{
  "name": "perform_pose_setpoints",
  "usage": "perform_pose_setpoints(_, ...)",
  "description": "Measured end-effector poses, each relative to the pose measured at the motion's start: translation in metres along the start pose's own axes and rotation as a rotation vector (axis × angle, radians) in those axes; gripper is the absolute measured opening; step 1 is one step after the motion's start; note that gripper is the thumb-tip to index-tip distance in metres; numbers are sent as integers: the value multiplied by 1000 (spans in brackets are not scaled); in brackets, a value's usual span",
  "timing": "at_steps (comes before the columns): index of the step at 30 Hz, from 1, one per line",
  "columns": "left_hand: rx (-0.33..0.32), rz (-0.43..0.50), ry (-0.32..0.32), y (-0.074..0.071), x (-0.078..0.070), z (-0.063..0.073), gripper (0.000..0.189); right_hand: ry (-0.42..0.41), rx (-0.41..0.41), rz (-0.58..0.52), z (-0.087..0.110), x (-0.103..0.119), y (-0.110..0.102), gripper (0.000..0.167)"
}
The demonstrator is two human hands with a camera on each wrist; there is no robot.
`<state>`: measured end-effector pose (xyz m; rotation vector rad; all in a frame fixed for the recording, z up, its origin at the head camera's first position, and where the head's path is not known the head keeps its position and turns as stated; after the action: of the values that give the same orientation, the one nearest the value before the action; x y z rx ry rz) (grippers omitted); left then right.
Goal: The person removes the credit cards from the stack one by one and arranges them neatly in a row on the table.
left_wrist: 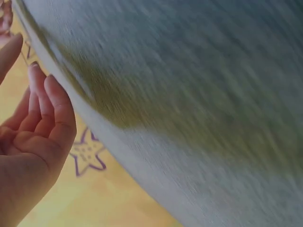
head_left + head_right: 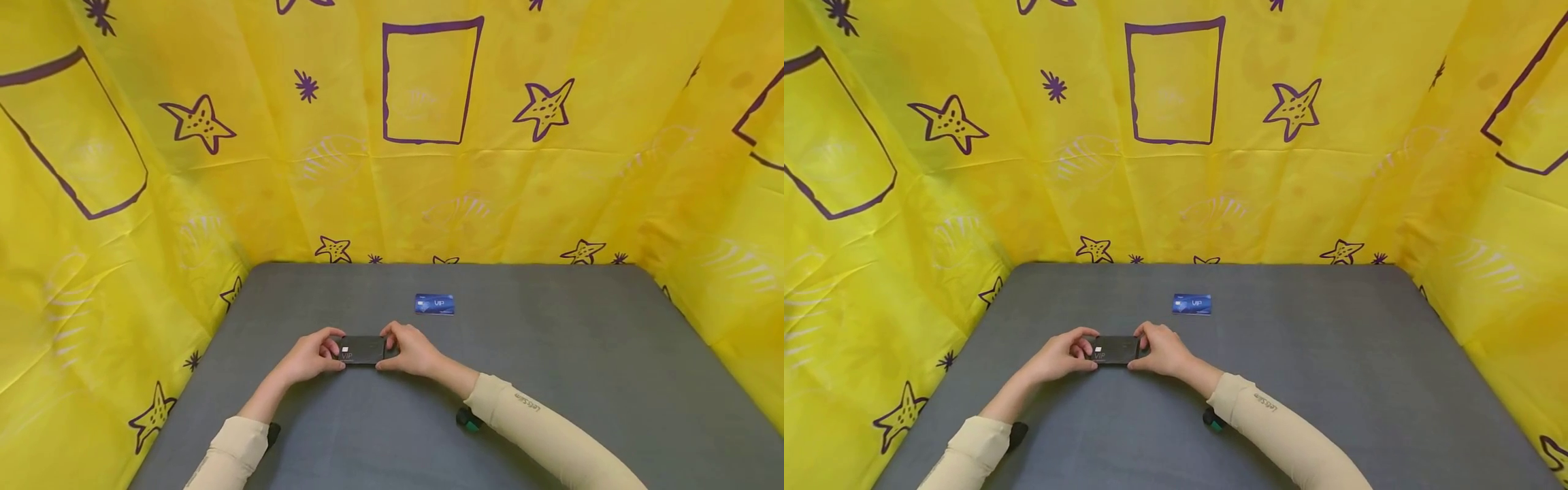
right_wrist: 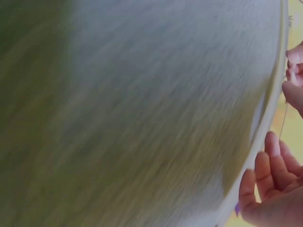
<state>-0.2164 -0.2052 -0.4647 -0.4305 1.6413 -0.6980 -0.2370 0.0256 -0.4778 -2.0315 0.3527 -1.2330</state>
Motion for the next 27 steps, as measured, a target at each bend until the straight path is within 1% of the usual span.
perform_pose_setpoints(3, 12, -20, -4, -9, 7, 4, 53, 25, 8, 41, -4, 8, 10, 54)
perform_pose_setpoints(6, 16, -31, -23, -17, 12, 7, 54, 61, 17, 71, -9, 16, 19, 52)
perform_pose_setpoints(11, 1, -52, -57, -26, 21, 11, 53, 104, 27, 110, -16, 25, 32, 52)
perform_pose_setpoints(17, -7, -66, -84, -31, 30, 10, 53, 115, 13, 136, -22, 29, 41, 50)
perform_pose_setpoints(21, -18, -66, -93, -33, 32, 8, 54, 119, 4, 148, -25, 29, 45, 49)
perform_pose_setpoints(27, -11, -48, -112, -32, 34, 6, 55, 128, 5, 165, -27, 26, 45, 51)
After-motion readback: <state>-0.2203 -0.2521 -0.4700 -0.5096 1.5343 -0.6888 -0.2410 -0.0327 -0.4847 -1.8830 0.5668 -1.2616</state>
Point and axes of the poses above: each hand's wrist, its own z-axis away from the middle knuckle, its own y-axis out of the palm, x = y × z, the point moved 3 cm from there along -z, towards the middle knuckle, and after that the axes turned 11 degrees about -x, right-handed, at the moved point
